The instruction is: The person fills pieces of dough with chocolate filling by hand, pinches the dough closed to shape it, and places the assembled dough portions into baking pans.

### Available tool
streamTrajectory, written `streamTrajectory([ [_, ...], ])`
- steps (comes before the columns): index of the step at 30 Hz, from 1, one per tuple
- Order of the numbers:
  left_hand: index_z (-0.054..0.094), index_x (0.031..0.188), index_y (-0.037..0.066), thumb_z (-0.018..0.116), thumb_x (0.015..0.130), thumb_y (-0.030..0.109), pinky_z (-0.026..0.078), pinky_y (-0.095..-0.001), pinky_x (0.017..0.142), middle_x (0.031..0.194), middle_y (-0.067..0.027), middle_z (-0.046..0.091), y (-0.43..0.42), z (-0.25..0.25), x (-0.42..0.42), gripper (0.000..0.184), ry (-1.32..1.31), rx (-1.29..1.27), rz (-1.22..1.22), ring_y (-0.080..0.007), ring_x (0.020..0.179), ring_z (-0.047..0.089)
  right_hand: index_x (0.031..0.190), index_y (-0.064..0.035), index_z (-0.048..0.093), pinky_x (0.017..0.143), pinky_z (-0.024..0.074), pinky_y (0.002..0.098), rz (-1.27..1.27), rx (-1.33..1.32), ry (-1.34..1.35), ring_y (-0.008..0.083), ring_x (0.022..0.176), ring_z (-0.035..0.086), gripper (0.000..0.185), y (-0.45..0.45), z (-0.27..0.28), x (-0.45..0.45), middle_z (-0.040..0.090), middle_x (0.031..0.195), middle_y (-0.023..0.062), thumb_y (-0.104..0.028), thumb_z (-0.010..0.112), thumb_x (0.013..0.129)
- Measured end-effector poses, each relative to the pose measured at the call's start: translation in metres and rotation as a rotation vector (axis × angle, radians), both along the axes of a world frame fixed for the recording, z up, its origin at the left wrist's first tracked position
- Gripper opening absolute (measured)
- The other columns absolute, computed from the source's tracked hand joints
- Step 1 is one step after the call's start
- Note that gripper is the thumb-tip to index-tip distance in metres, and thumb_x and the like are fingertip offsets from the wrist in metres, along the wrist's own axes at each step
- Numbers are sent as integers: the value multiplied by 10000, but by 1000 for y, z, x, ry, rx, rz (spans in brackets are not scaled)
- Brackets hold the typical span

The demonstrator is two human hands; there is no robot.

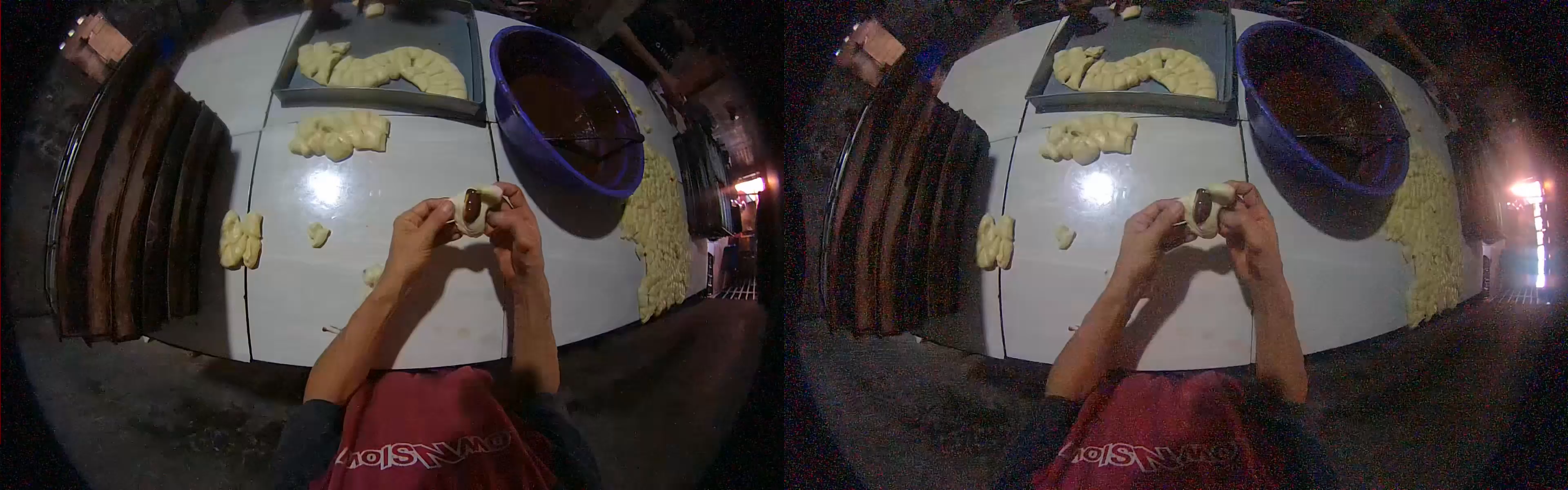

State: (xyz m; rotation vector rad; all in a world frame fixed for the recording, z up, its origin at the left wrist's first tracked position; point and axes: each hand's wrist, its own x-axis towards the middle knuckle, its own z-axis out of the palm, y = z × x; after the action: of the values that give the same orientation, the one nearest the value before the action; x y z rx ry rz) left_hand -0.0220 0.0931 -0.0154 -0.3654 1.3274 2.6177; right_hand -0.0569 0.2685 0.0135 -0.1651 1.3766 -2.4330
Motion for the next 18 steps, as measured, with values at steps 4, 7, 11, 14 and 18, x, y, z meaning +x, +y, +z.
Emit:
streamTrajectory([
  [4, 659, 1170, -12, 688, 953, 235, 572, -288, 786, 1040, -91, 696, -24, 1, 14, 331, -101, -88, 149, -165, 867, 685, 1361, -40, 477, 1003, 525, 357, -145, 564, 335, 242, 1187, 587, 584, -33, -9, 35, 412, 1447, 151, -31, 730, 835],
  [7, 664, 1191, -20, 694, 949, 227, 566, -285, 798, 1049, -98, 696, -31, 1, 24, 347, -24, -93, 106, -159, 874, 681, 1285, -56, 586, 883, 590, 337, -236, 804, 563, 269, 1152, 611, 430, -55, -17, 49, 452, 1405, 158, -86, 730, 881],
  [11, 709, 1126, -38, 714, 934, 162, 556, -258, 749, 969, -84, 720, -29, -8, 29, 277, 240, -429, 254, -133, 874, 687, 1111, -30, 692, 793, 568, 316, -350, 930, 678, 218, 990, 656, 193, -70, -31, 54, 612, 1148, 130, -66, 678, 922],
  [14, 719, 1121, -24, 735, 918, 174, 530, -238, 687, 931, -72, 716, -36, 3, 30, 284, 163, -366, 122, -110, 805, 665, 1072, -44, 710, 770, 522, 297, -238, 851, 499, 183, 895, 657, 156, -72, -27, 52, 672, 899, 70, -115, 672, 938],
  [18, 707, 1130, -11, 755, 897, 266, 544, -253, 691, 971, -77, 712, -59, 19, 25, 365, -10, -311, -109, -121, 802, 656, 1133, -37, 698, 778, 510, 273, -98, 520, -7, 130, 883, 619, 255, -73, -6, 61, 686, 999, 56, -186, 706, 926],
])
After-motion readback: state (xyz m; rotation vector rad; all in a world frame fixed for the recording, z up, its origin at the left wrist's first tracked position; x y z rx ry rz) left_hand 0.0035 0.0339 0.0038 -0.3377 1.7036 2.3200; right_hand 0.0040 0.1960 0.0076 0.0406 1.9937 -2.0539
